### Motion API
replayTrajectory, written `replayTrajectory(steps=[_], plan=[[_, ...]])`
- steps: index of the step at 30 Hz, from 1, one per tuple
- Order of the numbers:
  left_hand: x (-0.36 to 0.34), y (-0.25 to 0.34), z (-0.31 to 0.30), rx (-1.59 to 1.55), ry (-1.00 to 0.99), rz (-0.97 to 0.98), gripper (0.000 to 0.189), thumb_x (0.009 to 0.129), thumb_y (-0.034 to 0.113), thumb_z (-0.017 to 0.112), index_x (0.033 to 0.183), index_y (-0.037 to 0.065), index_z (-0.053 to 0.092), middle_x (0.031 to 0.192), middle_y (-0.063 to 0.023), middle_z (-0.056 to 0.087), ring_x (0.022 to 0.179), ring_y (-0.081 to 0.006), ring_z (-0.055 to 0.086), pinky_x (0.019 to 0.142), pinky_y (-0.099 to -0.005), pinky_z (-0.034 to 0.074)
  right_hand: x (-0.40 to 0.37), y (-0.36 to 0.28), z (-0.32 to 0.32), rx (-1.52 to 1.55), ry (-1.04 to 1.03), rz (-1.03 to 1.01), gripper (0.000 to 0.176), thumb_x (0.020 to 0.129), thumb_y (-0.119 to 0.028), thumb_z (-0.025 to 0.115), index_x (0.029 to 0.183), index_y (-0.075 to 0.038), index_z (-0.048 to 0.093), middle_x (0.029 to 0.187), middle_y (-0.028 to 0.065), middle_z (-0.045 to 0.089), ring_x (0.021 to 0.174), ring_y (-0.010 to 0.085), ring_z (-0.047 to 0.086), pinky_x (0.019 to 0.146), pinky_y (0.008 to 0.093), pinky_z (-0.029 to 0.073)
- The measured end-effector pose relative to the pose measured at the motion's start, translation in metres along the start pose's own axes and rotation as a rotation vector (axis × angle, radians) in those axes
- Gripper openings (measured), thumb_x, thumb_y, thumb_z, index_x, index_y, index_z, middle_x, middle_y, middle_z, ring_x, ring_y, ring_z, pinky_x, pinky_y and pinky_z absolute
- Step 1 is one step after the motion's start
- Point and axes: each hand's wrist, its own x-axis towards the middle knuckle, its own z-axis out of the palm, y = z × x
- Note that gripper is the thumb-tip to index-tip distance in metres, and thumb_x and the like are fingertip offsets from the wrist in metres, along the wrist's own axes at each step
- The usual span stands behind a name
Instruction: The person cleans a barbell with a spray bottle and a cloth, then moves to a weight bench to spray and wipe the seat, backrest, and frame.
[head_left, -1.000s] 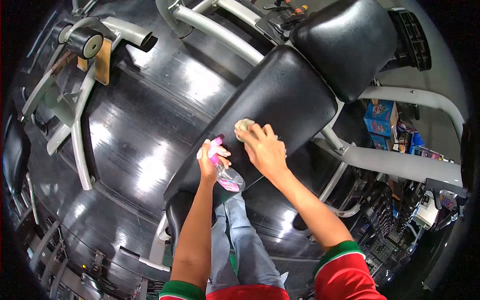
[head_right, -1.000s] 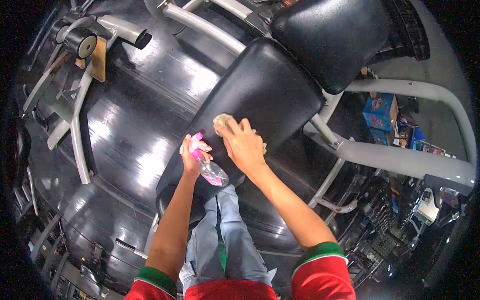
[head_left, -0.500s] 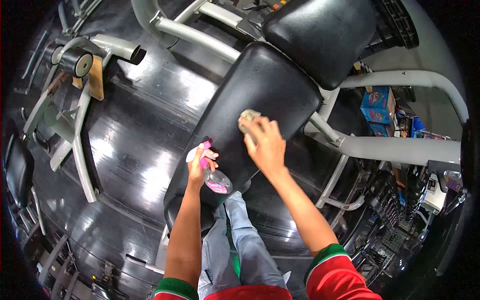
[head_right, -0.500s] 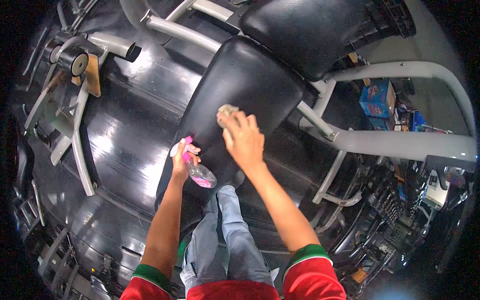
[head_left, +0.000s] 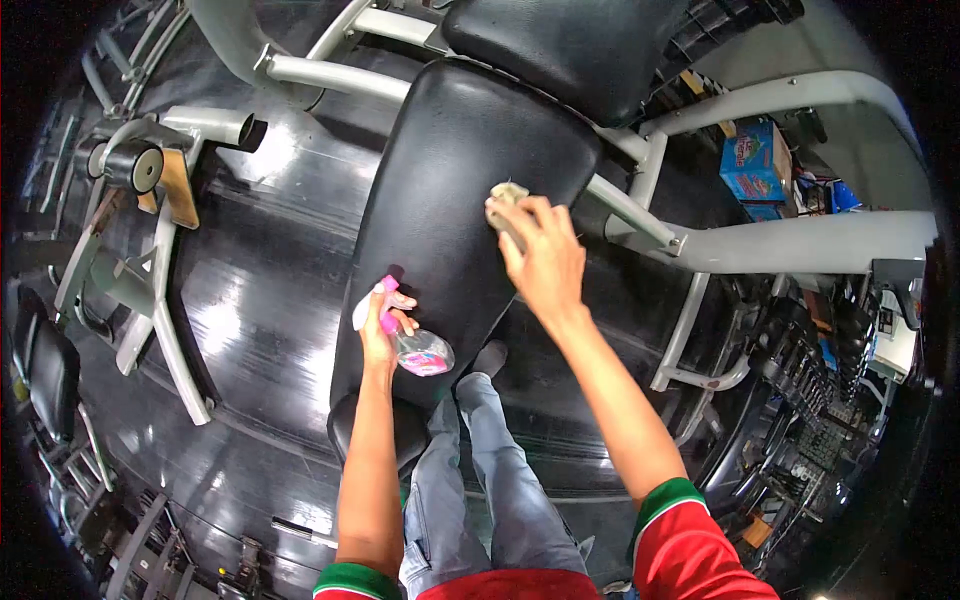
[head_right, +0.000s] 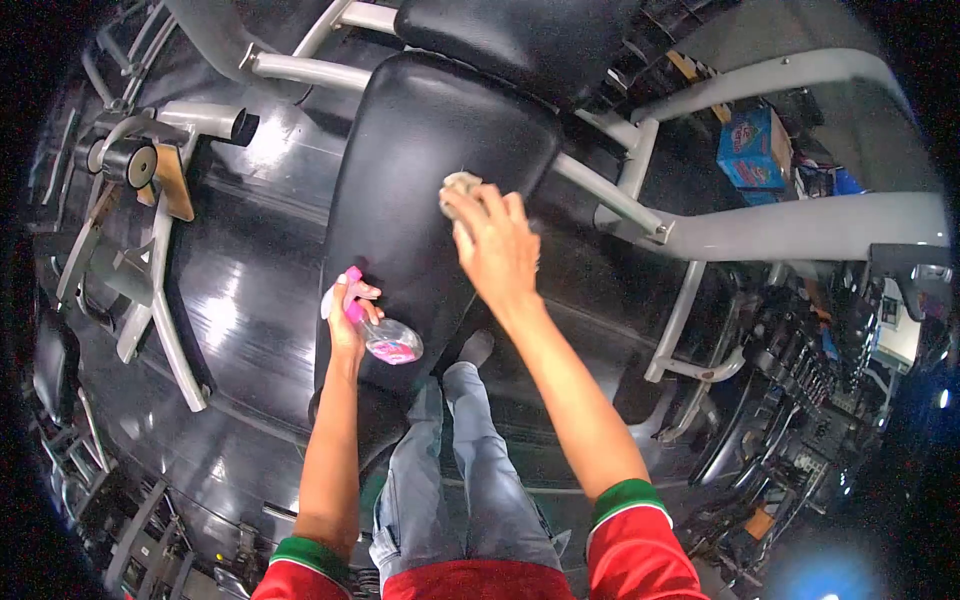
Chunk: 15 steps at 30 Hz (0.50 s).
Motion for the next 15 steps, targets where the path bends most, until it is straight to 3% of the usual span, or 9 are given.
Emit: replayTrajectory(steps=[4, 8, 10, 15], plan=[[-0.018, -0.013, 0.032, 0.015, -0.156, -0.067, 0.055, 0.098, 0.053, 0.048, 0.093, 0.000, 0.063, 0.080, -0.0186, 0.069, 0.045, -0.0217, 0.055, 0.053, -0.0373, 0.053, -0.044, 0.003, 0.023, 0.064, -0.160, -0.126, 0.042, 0.078, -0.012, 0.075, 0.117, -0.026, 0.069, 0.110, -0.0010, 0.060, 0.094, 0.0246, 0.059, 0.067, 0.0378, 0.058], [-0.020, -0.030, 0.053, 0.030, -0.267, -0.188, 0.056, 0.098, 0.051, 0.046, 0.088, -0.001, 0.064, 0.078, -0.0193, 0.070, 0.042, -0.0224, 0.055, 0.051, -0.0360, 0.052, -0.056, 0.021, 0.012, 0.019, -0.314, -0.232, 0.034, 0.084, -0.014, 0.068, 0.115, -0.028, 0.068, 0.109, -0.0048, 0.059, 0.093, 0.0242, 0.057, 0.065, 0.0384, 0.059], [-0.018, -0.036, 0.056, 0.183, -0.289, -0.159, 0.058, 0.099, 0.050, 0.044, 0.079, -0.001, 0.065, 0.076, -0.0203, 0.070, 0.041, -0.0220, 0.055, 0.048, -0.0350, 0.051, -0.039, 0.031, -0.002, -0.018, -0.226, -0.212, 0.031, 0.082, -0.013, 0.069, 0.109, -0.028, 0.069, 0.108, -0.0054, 0.061, 0.094, 0.0242, 0.058, 0.067, 0.0384, 0.059], [-0.016, -0.034, 0.053, 0.198, -0.290, -0.156, 0.060, 0.099, 0.050, 0.043, 0.076, -0.001, 0.064, 0.073, -0.0207, 0.069, 0.040, -0.0220, 0.053, 0.047, -0.0354, 0.050, -0.016, 0.039, -0.021, 0.020, -0.061, -0.033, 0.034, 0.079, -0.011, 0.073, 0.109, -0.027, 0.073, 0.105, -0.0043, 0.061, 0.094, 0.0230, 0.058, 0.068, 0.0373, 0.058]])
